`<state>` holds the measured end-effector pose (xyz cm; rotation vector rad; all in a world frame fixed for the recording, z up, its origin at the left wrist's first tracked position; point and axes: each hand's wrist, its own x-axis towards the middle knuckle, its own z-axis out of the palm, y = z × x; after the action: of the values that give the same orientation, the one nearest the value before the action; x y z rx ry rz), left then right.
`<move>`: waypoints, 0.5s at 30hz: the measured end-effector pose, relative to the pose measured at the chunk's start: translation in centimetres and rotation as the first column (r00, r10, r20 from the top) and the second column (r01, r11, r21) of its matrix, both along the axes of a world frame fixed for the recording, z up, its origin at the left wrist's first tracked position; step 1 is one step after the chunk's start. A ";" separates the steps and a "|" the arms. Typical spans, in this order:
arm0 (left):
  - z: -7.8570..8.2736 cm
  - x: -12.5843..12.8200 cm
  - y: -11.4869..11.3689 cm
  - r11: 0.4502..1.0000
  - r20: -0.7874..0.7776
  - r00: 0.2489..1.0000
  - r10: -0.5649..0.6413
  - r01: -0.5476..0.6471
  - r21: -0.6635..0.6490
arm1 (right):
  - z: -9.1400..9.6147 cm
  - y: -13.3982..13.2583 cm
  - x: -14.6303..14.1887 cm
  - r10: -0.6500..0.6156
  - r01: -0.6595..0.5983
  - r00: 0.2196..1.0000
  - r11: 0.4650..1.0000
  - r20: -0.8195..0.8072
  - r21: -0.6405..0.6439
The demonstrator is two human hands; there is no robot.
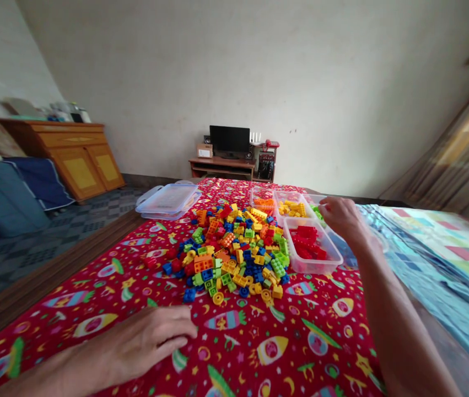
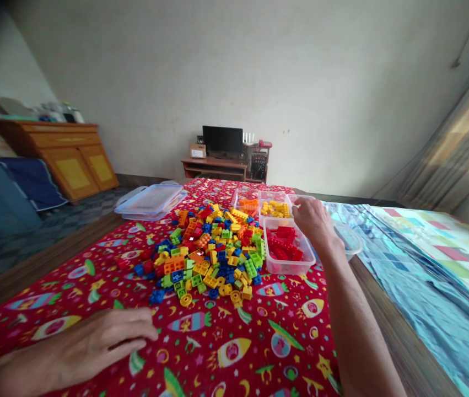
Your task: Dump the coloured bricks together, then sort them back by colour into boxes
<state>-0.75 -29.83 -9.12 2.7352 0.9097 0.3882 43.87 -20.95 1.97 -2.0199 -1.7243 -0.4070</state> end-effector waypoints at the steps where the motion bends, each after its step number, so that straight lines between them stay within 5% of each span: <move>1: 0.2 0.5 0.7 1.000 0.004 1.000 -0.031 0.031 0.001 | 0.0 -0.1 -0.6 0.015 -0.015 1.000 1.000 0.018 -0.013; 7: -0.1 1.3 4.3 0.974 0.057 0.989 -0.138 0.125 0.189 | 0.4 -1.1 -4.3 0.070 -0.048 0.988 0.986 0.139 -0.157; 12: -0.3 1.8 6.8 0.854 -0.007 0.990 -0.143 0.127 0.505 | 0.6 -2.3 -7.9 0.193 -0.152 0.963 0.965 0.187 -0.214; 15: -0.2 2.7 9.0 0.819 -0.030 0.990 -0.137 0.130 0.559 | -0.1 -2.6 -10.1 0.282 -0.222 0.936 0.938 0.212 -0.267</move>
<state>1.94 -20.82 -9.28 3.2963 0.6674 0.7482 33.82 -23.55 1.92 -1.9311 -2.2549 -0.3934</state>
